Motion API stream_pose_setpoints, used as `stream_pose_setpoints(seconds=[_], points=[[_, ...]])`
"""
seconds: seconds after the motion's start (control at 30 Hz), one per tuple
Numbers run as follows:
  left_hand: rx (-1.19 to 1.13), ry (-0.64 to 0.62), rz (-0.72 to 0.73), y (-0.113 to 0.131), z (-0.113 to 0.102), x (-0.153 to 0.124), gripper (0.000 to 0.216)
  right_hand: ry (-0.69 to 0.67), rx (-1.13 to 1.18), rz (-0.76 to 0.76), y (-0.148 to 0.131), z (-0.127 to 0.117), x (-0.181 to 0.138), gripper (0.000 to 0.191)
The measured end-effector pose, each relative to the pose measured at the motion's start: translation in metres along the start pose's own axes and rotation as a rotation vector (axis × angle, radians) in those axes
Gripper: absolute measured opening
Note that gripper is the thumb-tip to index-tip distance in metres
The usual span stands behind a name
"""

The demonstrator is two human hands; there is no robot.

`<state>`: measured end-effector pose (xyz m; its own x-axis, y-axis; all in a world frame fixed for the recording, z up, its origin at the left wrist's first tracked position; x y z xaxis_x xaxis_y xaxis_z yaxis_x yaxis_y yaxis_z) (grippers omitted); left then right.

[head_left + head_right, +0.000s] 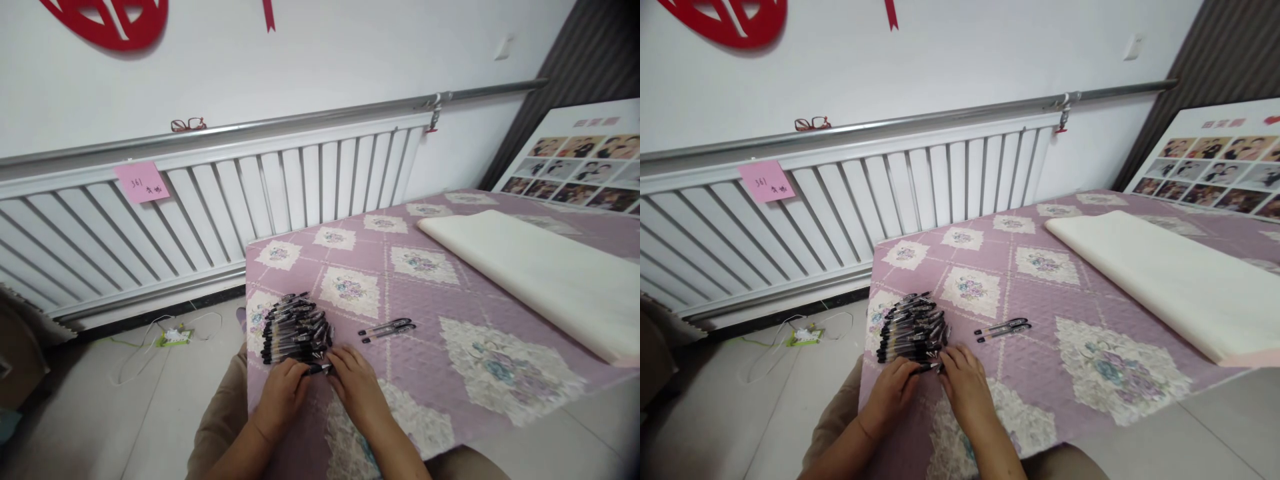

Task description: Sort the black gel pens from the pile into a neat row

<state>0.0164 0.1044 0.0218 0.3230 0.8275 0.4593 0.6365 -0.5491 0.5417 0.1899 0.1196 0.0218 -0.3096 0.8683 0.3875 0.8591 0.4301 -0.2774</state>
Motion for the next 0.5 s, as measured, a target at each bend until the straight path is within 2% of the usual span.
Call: stream_pose_setpoints(seconds=[0.2,0.33,0.5], points=[[0.019,0.005,-0.01,0.001,0.001,-0.001,0.021,-0.097,-0.044,0.057,0.001,-0.008,-0.001,0.034],[0.068,0.012,-0.001,0.003,0.0,0.0,0.02,-0.119,-0.043,0.098,0.006,-0.012,-0.003,0.016],[0.098,0.005,0.003,0.003,0.0,0.001,0.019,-0.037,0.204,0.15,0.021,-0.015,-0.008,0.014]])
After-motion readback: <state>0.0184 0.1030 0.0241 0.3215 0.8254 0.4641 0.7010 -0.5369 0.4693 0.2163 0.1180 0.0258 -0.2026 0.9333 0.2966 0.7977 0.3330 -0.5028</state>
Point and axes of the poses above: each hand's wrist, its own x-axis towards the middle knuckle, its own z-axis out of the palm, y = z × x, the point moved 4 cm from there along x, towards the middle knuckle, and after that the axes turned 7 degrees about -x, right-handed, at the moved point
